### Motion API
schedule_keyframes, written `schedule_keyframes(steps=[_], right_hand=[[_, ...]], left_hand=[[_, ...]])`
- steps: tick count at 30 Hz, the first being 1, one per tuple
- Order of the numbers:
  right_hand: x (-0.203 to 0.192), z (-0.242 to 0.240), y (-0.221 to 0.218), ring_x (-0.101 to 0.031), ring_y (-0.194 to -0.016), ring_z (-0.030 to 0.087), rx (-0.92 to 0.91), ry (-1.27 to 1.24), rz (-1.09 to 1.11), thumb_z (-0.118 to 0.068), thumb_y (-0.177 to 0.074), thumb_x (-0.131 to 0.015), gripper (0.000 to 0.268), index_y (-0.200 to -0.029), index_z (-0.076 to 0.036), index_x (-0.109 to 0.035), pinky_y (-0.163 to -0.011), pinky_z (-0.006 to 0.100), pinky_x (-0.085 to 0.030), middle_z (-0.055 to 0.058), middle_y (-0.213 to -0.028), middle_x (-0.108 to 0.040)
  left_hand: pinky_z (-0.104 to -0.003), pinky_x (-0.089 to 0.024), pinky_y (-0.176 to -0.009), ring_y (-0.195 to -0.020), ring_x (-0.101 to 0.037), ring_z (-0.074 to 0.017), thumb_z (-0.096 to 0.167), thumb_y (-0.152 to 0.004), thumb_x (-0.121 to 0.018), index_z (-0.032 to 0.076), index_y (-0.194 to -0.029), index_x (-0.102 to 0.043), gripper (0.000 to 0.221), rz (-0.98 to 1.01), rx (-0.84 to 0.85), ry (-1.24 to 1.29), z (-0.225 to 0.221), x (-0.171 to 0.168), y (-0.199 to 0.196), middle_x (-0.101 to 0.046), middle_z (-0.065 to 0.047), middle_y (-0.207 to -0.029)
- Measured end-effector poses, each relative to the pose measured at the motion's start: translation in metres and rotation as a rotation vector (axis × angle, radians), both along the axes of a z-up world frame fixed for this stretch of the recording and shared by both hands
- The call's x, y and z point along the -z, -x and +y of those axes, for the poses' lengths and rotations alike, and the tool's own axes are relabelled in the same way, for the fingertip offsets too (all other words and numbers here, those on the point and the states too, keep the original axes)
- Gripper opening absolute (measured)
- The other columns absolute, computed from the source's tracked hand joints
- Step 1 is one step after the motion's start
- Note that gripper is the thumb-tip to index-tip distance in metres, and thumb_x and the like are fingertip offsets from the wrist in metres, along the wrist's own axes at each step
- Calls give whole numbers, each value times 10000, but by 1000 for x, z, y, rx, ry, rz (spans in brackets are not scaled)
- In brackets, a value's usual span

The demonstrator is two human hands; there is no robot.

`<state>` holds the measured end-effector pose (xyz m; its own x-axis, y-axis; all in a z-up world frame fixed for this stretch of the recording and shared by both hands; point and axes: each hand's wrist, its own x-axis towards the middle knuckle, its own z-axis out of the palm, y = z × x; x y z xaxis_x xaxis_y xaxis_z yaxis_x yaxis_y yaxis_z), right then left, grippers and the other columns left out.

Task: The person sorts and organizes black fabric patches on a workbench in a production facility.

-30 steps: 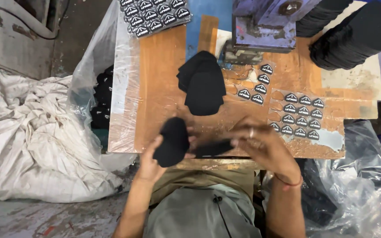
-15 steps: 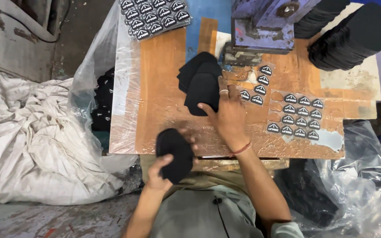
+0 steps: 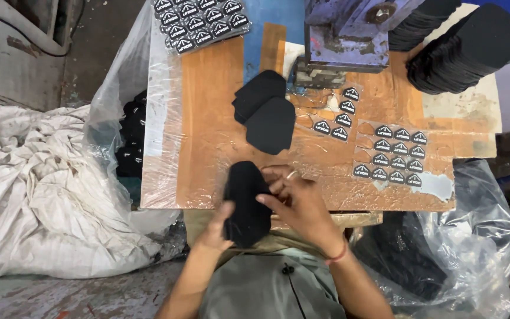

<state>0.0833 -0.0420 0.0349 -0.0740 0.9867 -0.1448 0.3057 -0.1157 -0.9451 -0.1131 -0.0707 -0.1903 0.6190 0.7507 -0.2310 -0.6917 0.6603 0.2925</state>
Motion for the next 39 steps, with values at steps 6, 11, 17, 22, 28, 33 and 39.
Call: schedule_keyframes(steps=[6,11,17,22,28,33,39], right_hand=[[15,57,-20,-662,-694,309,213,-449,-926,-346,-865,-876,555,-1174,0,-572,-595,395,-516,151,-759,-649],[40,83,-16,-645,-737,311,318,-478,-760,-324,-785,-883,825,-1407,82,-525,-631,383,-513,143,-810,-670],[48,57,-47,-627,-826,90,269,-272,-70,-110,-917,-799,575,-1424,19,-560,-703,226,-508,53,-963,-698],[13,19,-32,-584,-763,71,336,-228,-102,-48,-911,-780,405,-1302,-16,-679,-666,244,-466,51,-928,-732],[-2,-13,26,-688,-654,315,-13,-405,-736,-136,-886,-797,163,-1040,-79,-796,-575,426,-507,146,-812,-726],[-12,22,3,-760,-931,289,-159,-450,-236,-188,-1009,-665,225,-1189,-73,-734,-821,404,-582,122,-1049,-778],[14,126,7,-620,-1023,373,39,-651,-767,-258,-819,-817,533,-1238,48,-697,-856,470,-520,186,-1162,-649]], left_hand=[[-521,-479,-1108,-1327,-552,-401,297,-988,-686,-86,-1503,-389,707,-97,-30,-84,16,-79,9,-522,-255,-1462],[-539,-462,-1121,-1393,-498,-419,377,-930,-681,78,-1590,-304,817,-123,-162,-206,29,-138,9,-469,-260,-1520],[-609,-482,-1092,-1378,-485,-443,399,-960,-686,22,-1555,-282,813,19,-308,-205,44,-137,9,-477,-276,-1438],[-554,-457,-1143,-1411,-487,-379,452,-938,-705,63,-1571,-262,865,153,-376,-377,54,-141,-9,-486,-214,-1465],[-456,-401,-1169,-1371,-483,-307,429,-923,-719,67,-1634,-276,912,426,-417,-469,48,-126,-29,-471,-162,-1482],[-548,-446,-1134,-1333,-540,-378,396,-934,-704,43,-1546,-369,782,69,-337,-170,50,-131,1,-530,-205,-1399],[-643,-476,-1071,-1312,-549,-440,500,-983,-570,64,-1540,-374,734,-190,-348,35,41,-134,16,-534,-235,-1441]])
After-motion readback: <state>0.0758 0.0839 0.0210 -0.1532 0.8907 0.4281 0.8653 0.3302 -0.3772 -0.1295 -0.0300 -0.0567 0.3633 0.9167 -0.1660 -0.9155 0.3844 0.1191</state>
